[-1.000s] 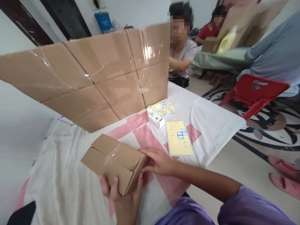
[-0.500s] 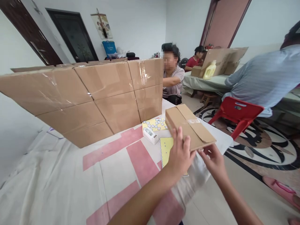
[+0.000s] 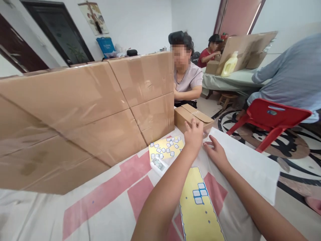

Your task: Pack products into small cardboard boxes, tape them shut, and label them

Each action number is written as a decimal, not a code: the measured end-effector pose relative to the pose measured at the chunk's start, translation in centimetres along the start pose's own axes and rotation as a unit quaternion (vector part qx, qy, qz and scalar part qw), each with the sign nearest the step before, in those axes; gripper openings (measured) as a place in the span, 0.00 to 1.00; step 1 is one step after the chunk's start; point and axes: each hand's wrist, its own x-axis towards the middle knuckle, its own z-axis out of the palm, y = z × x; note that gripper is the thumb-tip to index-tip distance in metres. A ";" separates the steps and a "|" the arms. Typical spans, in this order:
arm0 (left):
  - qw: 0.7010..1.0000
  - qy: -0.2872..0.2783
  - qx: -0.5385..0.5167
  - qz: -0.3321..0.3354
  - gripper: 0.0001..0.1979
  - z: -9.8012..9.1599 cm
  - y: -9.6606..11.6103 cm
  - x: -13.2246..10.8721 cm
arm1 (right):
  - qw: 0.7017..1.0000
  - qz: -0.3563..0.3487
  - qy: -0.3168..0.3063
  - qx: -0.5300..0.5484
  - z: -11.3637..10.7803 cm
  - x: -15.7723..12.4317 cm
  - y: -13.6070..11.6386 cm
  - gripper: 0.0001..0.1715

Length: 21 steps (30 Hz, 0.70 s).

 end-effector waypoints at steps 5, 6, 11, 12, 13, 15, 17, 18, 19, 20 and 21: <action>0.996 -0.030 -0.037 -0.075 0.20 -1.1 -0.7 5.8 | 0.997 -0.029 -0.021 -0.066 0.7 -0.6 0.2 0.36; 0.995 -0.034 -0.049 -0.084 0.21 -1.9 -0.8 6.1 | 0.997 -0.030 -0.019 -0.064 0.7 -0.6 0.1 0.35; 0.991 -0.011 -0.102 -0.090 0.15 -9.3 -4.5 -2.0 | 0.999 -0.018 -0.012 -0.042 -0.3 -0.6 -0.8 0.27; 0.989 -0.005 -0.107 -0.099 0.14 -10.9 -6.4 -5.5 | 0.999 -0.017 -0.009 -0.036 -0.5 -0.6 -1.1 0.24; 0.988 0.000 -0.108 -0.113 0.14 -12.5 -8.7 -9.4 | 0.999 -0.015 -0.008 -0.028 -0.7 -0.6 -1.5 0.21; 0.982 0.009 -0.104 -0.158 0.16 -15.5 -14.4 -18.0 | 1.000 0.010 0.002 -0.014 -0.3 -0.7 -3.0 0.16; 0.969 0.034 -0.093 -0.226 0.15 -18.7 -21.1 -26.3 | 1.000 0.011 0.000 0.002 1.4 -1.6 -5.7 0.13; 0.959 0.053 -0.087 -0.266 0.15 -20.3 -24.6 -30.1 | 1.000 -0.004 -0.015 0.014 2.9 -2.6 -7.8 0.12; 0.945 0.079 -0.083 -0.307 0.15 -21.9 -28.1 -33.4 | 0.998 -0.033 -0.045 0.030 4.7 -4.0 -10.4 0.12; 0.929 0.105 -0.081 -0.345 0.16 -23.4 -31.5 -36.1 | 0.993 -0.072 -0.081 0.053 6.9 -6.0 -13.5 0.11; 0.912 0.138 -0.080 -0.379 0.16 -24.8 -34.7 -38.3 | 0.979 -0.126 -0.136 0.082 9.5 -8.3 -16.9 0.11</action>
